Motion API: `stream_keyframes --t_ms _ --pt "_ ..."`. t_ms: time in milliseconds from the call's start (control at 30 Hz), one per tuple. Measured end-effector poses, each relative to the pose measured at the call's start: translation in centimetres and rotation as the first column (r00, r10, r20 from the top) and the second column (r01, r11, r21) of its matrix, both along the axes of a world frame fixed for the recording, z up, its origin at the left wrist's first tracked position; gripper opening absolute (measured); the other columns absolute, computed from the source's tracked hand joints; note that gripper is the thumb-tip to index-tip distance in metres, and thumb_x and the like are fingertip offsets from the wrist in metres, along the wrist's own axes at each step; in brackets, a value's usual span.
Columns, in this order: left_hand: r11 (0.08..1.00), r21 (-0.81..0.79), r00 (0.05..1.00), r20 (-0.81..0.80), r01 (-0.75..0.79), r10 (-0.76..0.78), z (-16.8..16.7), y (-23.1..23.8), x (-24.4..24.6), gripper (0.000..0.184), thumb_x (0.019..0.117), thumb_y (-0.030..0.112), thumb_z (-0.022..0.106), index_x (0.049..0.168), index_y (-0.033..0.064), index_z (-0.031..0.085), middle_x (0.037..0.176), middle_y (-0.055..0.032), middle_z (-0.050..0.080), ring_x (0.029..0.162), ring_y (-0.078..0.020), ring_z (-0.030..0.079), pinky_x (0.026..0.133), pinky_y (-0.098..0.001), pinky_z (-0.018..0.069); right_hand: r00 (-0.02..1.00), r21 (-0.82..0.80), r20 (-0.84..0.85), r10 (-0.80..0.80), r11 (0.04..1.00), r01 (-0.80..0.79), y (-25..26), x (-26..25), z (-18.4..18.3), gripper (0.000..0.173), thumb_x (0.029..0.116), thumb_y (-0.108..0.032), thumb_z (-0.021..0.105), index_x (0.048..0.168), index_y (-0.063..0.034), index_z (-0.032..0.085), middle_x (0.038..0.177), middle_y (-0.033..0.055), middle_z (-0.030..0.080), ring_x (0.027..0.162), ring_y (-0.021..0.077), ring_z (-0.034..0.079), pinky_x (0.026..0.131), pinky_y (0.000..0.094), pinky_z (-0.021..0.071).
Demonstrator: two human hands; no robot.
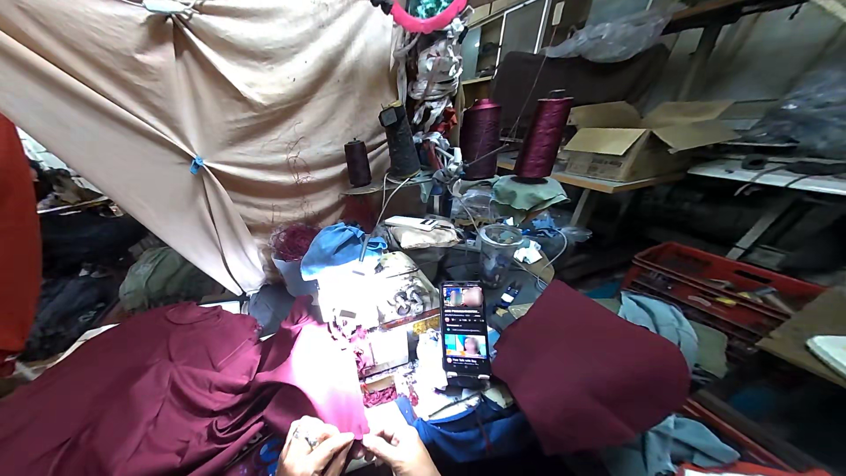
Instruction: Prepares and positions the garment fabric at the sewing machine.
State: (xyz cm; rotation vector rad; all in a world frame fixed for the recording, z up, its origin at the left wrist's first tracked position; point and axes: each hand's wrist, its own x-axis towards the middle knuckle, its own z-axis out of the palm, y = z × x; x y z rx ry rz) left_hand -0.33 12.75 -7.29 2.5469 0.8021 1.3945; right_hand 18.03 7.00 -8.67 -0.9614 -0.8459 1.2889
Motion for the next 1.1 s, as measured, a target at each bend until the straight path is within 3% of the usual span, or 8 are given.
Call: stream_keyframes --t_ms 767,1100 --pt "1.000 0.005 0.994 0.103 0.028 -0.028 1.2 -0.1 0.0 0.006 0.0899 0.019 0.077 0.094 0.0194 0.082 0.087 0.0018 0.072 0.093 -0.0078 0.062 0.090 -0.0238 0.0460 1.000 -0.003 0.016 0.013 1.000 -0.013 0.0 0.2 0.1 0.008 0.0924 -0.001 0.067 0.086 -0.0023 0.072 0.076 0.0001 0.073 0.070 0.0056 0.068 0.070 0.0234 0.0564" --pt "0.998 0.053 1.000 0.000 0.028 -0.028 0.4 0.0 -0.1 0.008 0.0917 0.021 0.075 0.095 0.0196 0.082 0.085 0.0005 0.071 0.090 -0.0097 0.062 0.086 -0.0236 0.0475 1.000 0.009 0.008 0.022 1.000 -0.022 0.0 -0.1 0.2 0.010 0.0920 0.002 0.065 0.086 -0.0031 0.071 0.077 -0.0004 0.073 0.071 0.0054 0.068 0.070 0.0235 0.0569"
